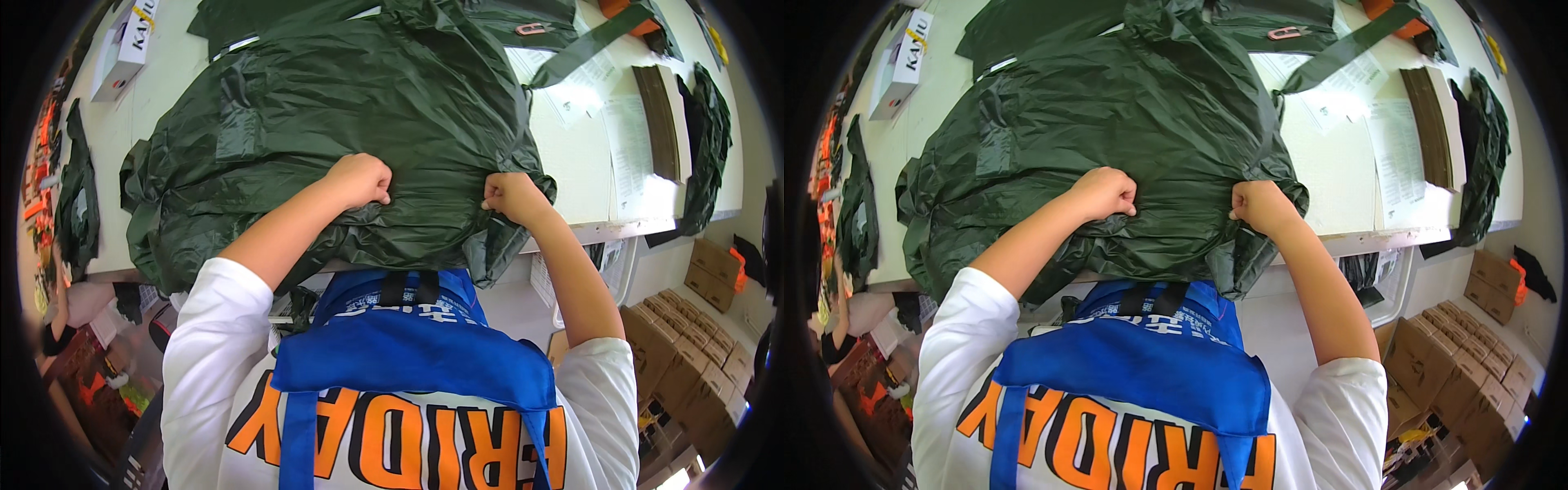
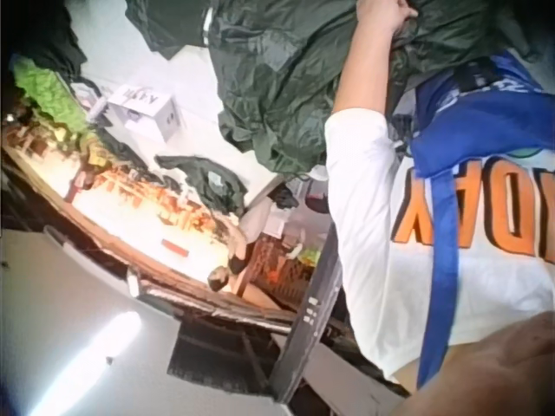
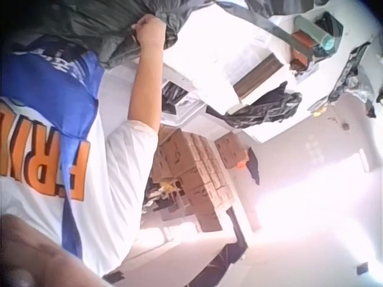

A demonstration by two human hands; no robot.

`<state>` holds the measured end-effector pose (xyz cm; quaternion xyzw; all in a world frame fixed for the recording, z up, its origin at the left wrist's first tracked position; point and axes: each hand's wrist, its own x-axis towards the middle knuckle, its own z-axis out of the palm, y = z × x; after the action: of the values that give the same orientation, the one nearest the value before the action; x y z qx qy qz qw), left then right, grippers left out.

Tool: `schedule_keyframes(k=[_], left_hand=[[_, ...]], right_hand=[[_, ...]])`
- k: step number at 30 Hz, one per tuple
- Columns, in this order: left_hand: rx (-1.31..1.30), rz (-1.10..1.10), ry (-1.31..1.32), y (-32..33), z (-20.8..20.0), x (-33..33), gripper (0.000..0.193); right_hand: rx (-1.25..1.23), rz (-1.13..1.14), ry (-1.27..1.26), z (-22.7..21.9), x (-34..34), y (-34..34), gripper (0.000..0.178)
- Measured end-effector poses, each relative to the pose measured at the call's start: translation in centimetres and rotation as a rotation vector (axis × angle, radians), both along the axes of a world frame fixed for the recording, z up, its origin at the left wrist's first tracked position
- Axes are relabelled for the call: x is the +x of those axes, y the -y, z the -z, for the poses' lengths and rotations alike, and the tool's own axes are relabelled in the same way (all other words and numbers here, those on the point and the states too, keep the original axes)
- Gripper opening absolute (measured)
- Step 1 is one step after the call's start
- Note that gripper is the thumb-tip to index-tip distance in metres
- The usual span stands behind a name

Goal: The person folds a large green tarp on a white table. They smooth the fabric, fold it into a compact rectangle, and place it into a clear plastic bag. The person then picks up another tarp from a nearby basket to repeat the process.

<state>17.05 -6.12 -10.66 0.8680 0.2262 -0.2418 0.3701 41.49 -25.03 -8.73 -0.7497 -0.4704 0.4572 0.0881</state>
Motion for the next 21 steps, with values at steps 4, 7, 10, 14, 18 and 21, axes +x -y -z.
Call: schedule_keyframes(k=[4, 7, 10, 14, 18, 21], left_hand=[[0.060, 0.005, 0.064, 0.2, 0.1, -0.9, 0.024], [0.267, -0.044, 0.147, 1.5, -1.2, -2.6, 0.019], [0.444, -0.205, 0.063, -0.7, -4.2, -6.2, 0.019], [0.517, -0.411, -0.016, -3.1, -5.7, -12.8, 0.013], [0.494, -0.519, 0.068, -1.9, -4.9, -16.9, 0.011], [0.464, -0.543, 0.167, -1.8, -3.4, -17.6, 0.013]], right_hand=[[-0.004, -0.028, 0.001, -0.4, -0.3, -0.3, 0.016], [0.088, -0.069, 0.080, -1.9, 0.8, 0.1, 0.015], [0.083, -0.033, 0.375, -5.0, 3.8, -0.7, 0.016], [0.041, -0.157, 0.955, -2.6, 8.9, -0.7, 0.016], [0.426, -0.105, 0.419, -5.2, -3.2, -7.6, 0.019], [0.597, -0.352, 0.109, -2.0, -10.8, -11.0, 0.023]])
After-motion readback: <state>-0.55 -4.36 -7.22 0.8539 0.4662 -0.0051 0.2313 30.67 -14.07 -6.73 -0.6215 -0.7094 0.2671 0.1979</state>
